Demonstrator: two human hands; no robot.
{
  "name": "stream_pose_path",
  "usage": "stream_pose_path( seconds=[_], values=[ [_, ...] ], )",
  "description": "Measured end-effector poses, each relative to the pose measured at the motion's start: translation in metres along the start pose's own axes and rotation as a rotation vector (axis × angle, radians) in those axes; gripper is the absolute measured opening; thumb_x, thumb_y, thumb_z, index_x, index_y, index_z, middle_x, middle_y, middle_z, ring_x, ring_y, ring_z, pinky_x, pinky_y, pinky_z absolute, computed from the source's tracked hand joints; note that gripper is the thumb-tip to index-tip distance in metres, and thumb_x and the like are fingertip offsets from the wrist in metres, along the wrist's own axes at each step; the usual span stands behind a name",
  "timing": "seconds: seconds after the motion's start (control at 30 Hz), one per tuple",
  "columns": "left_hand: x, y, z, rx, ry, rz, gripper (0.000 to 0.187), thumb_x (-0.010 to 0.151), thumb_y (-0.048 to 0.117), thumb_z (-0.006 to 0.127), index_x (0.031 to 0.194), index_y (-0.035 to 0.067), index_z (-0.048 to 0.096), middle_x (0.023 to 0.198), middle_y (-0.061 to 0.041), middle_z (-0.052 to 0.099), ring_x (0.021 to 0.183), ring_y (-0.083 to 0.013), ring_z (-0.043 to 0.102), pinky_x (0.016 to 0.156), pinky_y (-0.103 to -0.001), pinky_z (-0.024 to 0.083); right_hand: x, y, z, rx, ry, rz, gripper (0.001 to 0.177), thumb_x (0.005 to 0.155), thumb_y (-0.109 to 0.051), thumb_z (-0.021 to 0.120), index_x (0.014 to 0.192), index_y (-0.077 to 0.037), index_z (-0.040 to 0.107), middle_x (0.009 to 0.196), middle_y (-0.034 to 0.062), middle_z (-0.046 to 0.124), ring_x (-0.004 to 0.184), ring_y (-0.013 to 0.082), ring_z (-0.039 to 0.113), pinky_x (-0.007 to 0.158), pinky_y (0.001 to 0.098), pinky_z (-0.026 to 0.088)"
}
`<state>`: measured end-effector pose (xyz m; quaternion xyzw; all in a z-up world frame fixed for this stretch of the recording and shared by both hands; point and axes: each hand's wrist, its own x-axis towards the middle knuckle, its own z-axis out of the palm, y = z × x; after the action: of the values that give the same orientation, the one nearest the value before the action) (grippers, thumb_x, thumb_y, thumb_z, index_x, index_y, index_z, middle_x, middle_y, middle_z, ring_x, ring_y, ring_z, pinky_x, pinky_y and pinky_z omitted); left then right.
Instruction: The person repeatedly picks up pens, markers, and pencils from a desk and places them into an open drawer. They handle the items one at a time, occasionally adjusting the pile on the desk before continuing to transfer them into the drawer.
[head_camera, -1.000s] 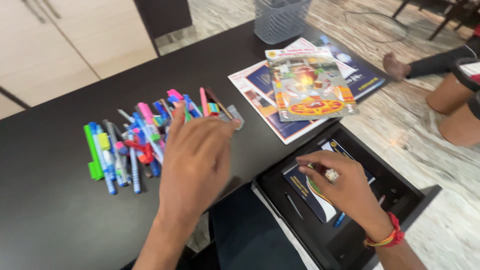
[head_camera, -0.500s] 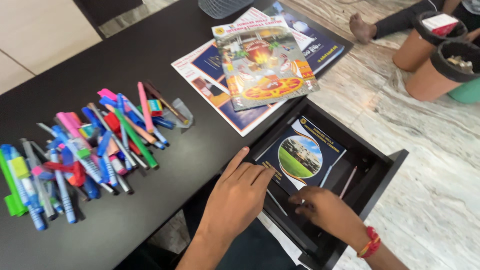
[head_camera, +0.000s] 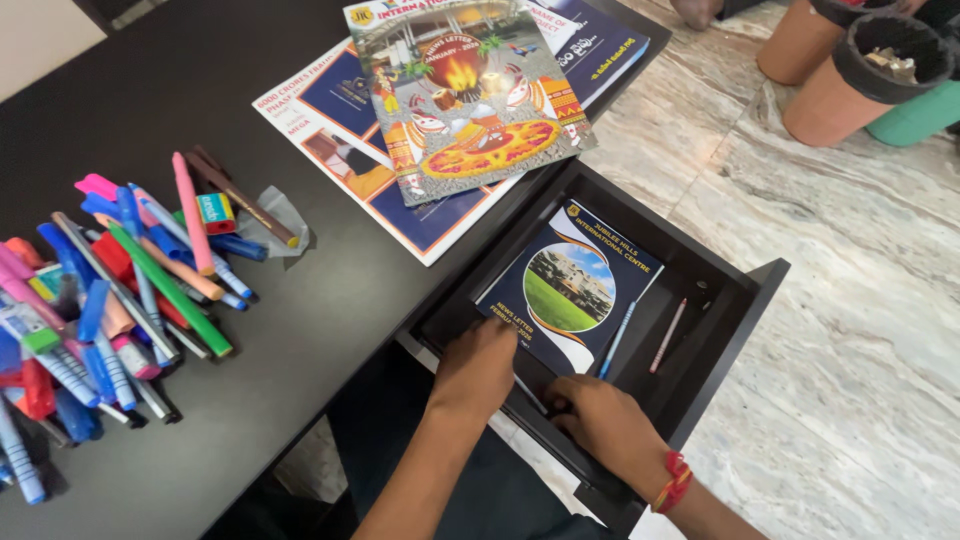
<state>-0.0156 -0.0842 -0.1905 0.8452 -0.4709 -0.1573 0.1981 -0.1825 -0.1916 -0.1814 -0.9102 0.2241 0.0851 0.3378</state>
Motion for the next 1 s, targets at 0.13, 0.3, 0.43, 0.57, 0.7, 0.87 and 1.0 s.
stream_pose_path(
  seconds=[0.13, 0.3, 0.43, 0.57, 0.7, 0.87, 1.0],
  values=[
    [0.010, -0.006, 0.025, 0.075, -0.040, -0.091, 0.012, 0.083, -0.002, 0.066, 0.091, 0.004, 0.071, 0.105, -0.017, 0.069, 0.100, -0.0388, 0.068, 0.084, -0.048, 0.057, 0.004, -0.001, 0.003, 0.010, -0.013, 0.047, 0.024, 0.081, -0.017, 0.074, 0.103, -0.011, 0.069, 0.099, 0.0085, 0.074, 0.097, 0.0293, 0.070, 0.081, 0.0399, 0.056],
    [0.010, -0.007, 0.039, 0.127, -0.061, -0.106, 0.010, 0.082, -0.001, 0.067, 0.087, 0.006, 0.073, 0.098, -0.017, 0.071, 0.101, -0.0368, 0.069, 0.085, -0.046, 0.058, 0.006, 0.003, 0.007, 0.000, -0.036, 0.068, 0.024, 0.081, -0.017, 0.074, 0.103, -0.010, 0.068, 0.100, 0.0083, 0.073, 0.099, 0.0300, 0.070, 0.081, 0.0410, 0.056],
    [0.010, -0.009, 0.040, 0.097, -0.001, -0.103, 0.009, 0.086, 0.002, 0.064, 0.089, 0.006, 0.071, 0.096, -0.017, 0.071, 0.097, -0.0379, 0.069, 0.083, -0.047, 0.057, 0.010, 0.005, 0.011, -0.005, -0.019, 0.061, 0.024, 0.080, -0.017, 0.074, 0.102, -0.010, 0.067, 0.101, 0.0080, 0.073, 0.099, 0.0301, 0.070, 0.080, 0.0417, 0.056],
    [0.012, -0.009, 0.042, 0.084, 0.000, -0.123, 0.011, 0.088, 0.002, 0.061, 0.090, 0.005, 0.071, 0.097, -0.018, 0.070, 0.097, -0.0380, 0.069, 0.082, -0.047, 0.058, 0.011, 0.008, 0.015, 0.001, -0.034, 0.081, 0.021, 0.084, -0.017, 0.072, 0.102, -0.009, 0.066, 0.101, 0.0089, 0.072, 0.099, 0.0314, 0.070, 0.080, 0.0431, 0.056],
    [0.012, -0.012, 0.044, 0.062, 0.037, -0.105, 0.012, 0.088, 0.001, 0.060, 0.090, 0.004, 0.071, 0.100, -0.018, 0.070, 0.098, -0.0382, 0.069, 0.083, -0.048, 0.057, 0.011, 0.011, 0.020, -0.009, -0.003, 0.102, 0.014, 0.088, -0.014, 0.064, 0.102, -0.009, 0.065, 0.101, 0.0084, 0.073, 0.098, 0.0310, 0.071, 0.081, 0.0429, 0.057],
    [0.009, -0.013, 0.042, 0.011, 0.070, -0.082, 0.014, 0.085, -0.001, 0.059, 0.090, 0.004, 0.071, 0.101, -0.016, 0.071, 0.102, -0.0383, 0.067, 0.087, -0.048, 0.056, 0.008, 0.007, 0.020, -0.036, 0.084, 0.162, 0.014, 0.092, -0.016, 0.061, 0.104, -0.010, 0.066, 0.105, 0.0124, 0.070, 0.098, 0.0353, 0.068, 0.080, 0.0458, 0.056],
    [0.005, -0.013, 0.037, -0.058, 0.148, -0.025, 0.021, 0.085, -0.001, 0.059, 0.099, 0.005, 0.073, 0.101, -0.015, 0.072, 0.101, -0.0368, 0.066, 0.087, -0.048, 0.055, 0.002, 0.000, 0.009, 0.054, 0.256, 0.181, 0.015, 0.094, -0.016, 0.060, 0.104, -0.008, 0.067, 0.103, 0.0156, 0.071, 0.097, 0.0388, 0.067, 0.079, 0.0471, 0.055]
  ],
)
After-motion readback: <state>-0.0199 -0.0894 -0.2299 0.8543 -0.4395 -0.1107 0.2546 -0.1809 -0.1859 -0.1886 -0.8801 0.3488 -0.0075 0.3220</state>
